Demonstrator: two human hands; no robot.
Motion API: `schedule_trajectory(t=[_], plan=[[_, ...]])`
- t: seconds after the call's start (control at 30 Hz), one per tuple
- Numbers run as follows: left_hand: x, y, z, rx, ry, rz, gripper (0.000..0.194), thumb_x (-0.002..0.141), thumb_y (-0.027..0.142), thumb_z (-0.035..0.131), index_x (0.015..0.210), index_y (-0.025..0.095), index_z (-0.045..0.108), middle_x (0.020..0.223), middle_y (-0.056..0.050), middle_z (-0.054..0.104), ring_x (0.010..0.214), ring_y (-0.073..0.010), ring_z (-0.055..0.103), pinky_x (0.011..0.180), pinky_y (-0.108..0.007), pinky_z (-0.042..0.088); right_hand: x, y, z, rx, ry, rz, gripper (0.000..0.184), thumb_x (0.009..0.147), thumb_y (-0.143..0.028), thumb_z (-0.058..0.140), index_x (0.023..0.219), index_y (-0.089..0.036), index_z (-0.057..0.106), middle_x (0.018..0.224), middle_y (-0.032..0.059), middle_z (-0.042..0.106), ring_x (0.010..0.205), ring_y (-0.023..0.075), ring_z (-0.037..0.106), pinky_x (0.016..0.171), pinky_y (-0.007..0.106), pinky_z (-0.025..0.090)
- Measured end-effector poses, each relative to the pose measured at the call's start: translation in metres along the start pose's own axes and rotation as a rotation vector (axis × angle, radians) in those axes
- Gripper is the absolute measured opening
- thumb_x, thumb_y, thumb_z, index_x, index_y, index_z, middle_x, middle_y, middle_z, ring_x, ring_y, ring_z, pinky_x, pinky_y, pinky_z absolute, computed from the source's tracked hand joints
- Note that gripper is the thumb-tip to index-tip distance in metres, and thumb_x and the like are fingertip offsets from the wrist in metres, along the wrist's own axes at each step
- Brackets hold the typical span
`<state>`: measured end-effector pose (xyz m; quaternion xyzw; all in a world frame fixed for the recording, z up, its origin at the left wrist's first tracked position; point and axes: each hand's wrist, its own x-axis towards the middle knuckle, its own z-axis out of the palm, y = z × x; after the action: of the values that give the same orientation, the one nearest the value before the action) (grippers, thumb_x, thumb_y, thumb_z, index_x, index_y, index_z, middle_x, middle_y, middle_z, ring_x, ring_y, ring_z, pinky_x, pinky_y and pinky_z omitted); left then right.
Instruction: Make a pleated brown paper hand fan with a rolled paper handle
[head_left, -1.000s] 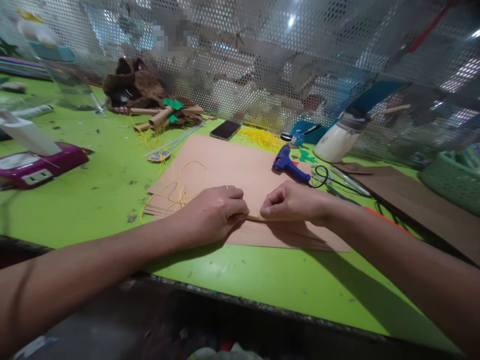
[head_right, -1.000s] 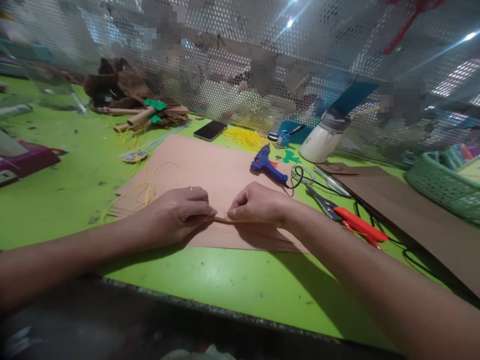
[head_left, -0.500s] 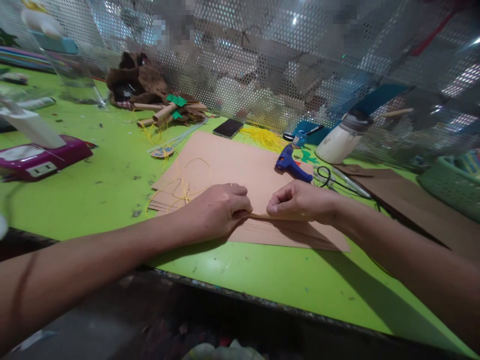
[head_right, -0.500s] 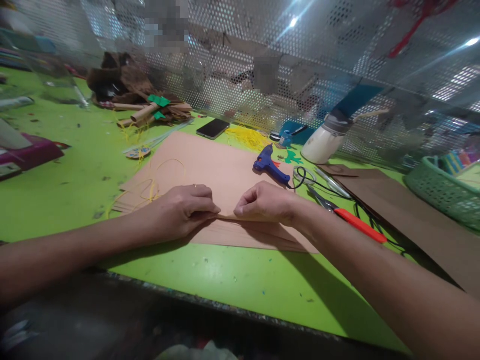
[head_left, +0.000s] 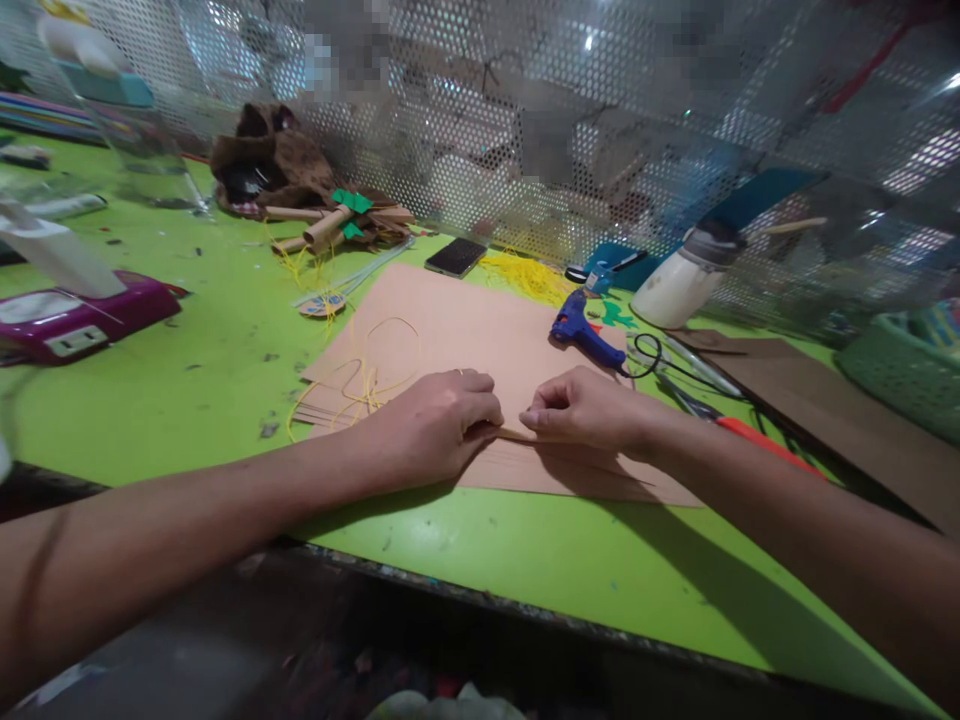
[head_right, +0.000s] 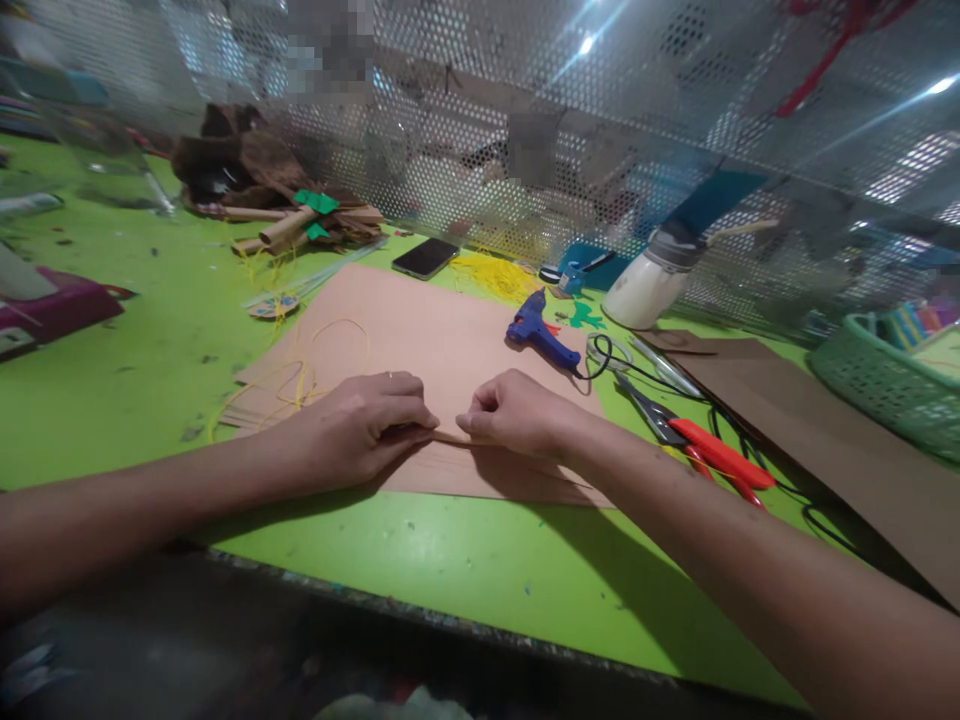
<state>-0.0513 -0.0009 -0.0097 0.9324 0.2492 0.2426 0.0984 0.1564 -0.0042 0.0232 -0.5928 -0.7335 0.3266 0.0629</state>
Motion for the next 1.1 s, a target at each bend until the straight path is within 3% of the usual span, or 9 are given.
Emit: schedule_trajectory(t=[0.2, 0.37, 0.5, 0.7, 0.97, 1.1], plan=[[0.002, 0.001, 0.0, -0.007, -0.016, -0.014, 0.017, 0.087, 0.013, 0.052, 0.08, 0.013, 0.066, 0.073, -0.004, 0.057, 0.07, -0.0153, 0.053, 0.061, -0.026, 0.039, -0.004, 0.011, -0.002, 0.019, 0.004, -0.078, 0.025, 0.083, -0.032, 0.056, 0.062, -0.018, 0.054, 0.057, -0.0042, 0.047, 0.055, 0.0115, 0.04, 0.053, 0.026, 0.031], [0.003, 0.001, -0.001, -0.019, -0.023, -0.054, 0.014, 0.086, 0.014, 0.053, 0.08, 0.013, 0.066, 0.074, -0.004, 0.059, 0.071, -0.0155, 0.054, 0.062, -0.026, 0.04, -0.023, 0.034, 0.007, -0.044, 0.345, -0.303, 0.023, 0.092, -0.028, 0.048, 0.079, -0.016, 0.062, 0.078, 0.0045, 0.063, 0.073, 0.0169, 0.055, 0.067, 0.029, 0.042], [0.004, 0.001, -0.001, -0.025, -0.03, -0.065, 0.014, 0.086, 0.015, 0.054, 0.08, 0.013, 0.067, 0.074, -0.004, 0.059, 0.07, -0.0154, 0.054, 0.062, -0.026, 0.04, -0.036, 0.049, 0.009, -0.106, 0.361, -0.482, 0.02, 0.093, -0.026, 0.049, 0.098, -0.014, 0.065, 0.092, 0.0092, 0.066, 0.085, 0.0193, 0.058, 0.076, 0.031, 0.044], [0.005, 0.002, -0.003, -0.025, -0.051, -0.101, 0.014, 0.086, 0.016, 0.054, 0.08, 0.013, 0.066, 0.075, -0.004, 0.058, 0.072, -0.0159, 0.054, 0.063, -0.027, 0.04, -0.037, 0.05, 0.008, -0.088, 0.32, -0.25, 0.023, 0.092, -0.024, 0.051, 0.074, -0.017, 0.064, 0.07, 0.0033, 0.066, 0.064, 0.0154, 0.058, 0.06, 0.026, 0.041], [0.007, 0.005, -0.006, -0.021, -0.111, -0.167, 0.014, 0.087, 0.016, 0.053, 0.08, 0.013, 0.065, 0.078, -0.004, 0.058, 0.074, -0.0163, 0.054, 0.065, -0.028, 0.04, -0.033, 0.062, 0.018, -0.17, 0.331, -0.309, 0.02, 0.095, -0.025, 0.047, 0.084, -0.016, 0.061, 0.076, 0.005, 0.066, 0.068, 0.017, 0.058, 0.064, 0.03, 0.043], [0.009, 0.006, -0.007, -0.02, -0.138, -0.209, 0.014, 0.087, 0.016, 0.053, 0.08, 0.014, 0.065, 0.079, -0.004, 0.059, 0.075, -0.0163, 0.053, 0.066, -0.028, 0.04, -0.034, 0.059, 0.02, -0.355, 0.423, -0.396, 0.02, 0.096, -0.02, 0.044, 0.086, -0.015, 0.06, 0.078, 0.0079, 0.062, 0.073, 0.0203, 0.053, 0.067, 0.034, 0.042]])
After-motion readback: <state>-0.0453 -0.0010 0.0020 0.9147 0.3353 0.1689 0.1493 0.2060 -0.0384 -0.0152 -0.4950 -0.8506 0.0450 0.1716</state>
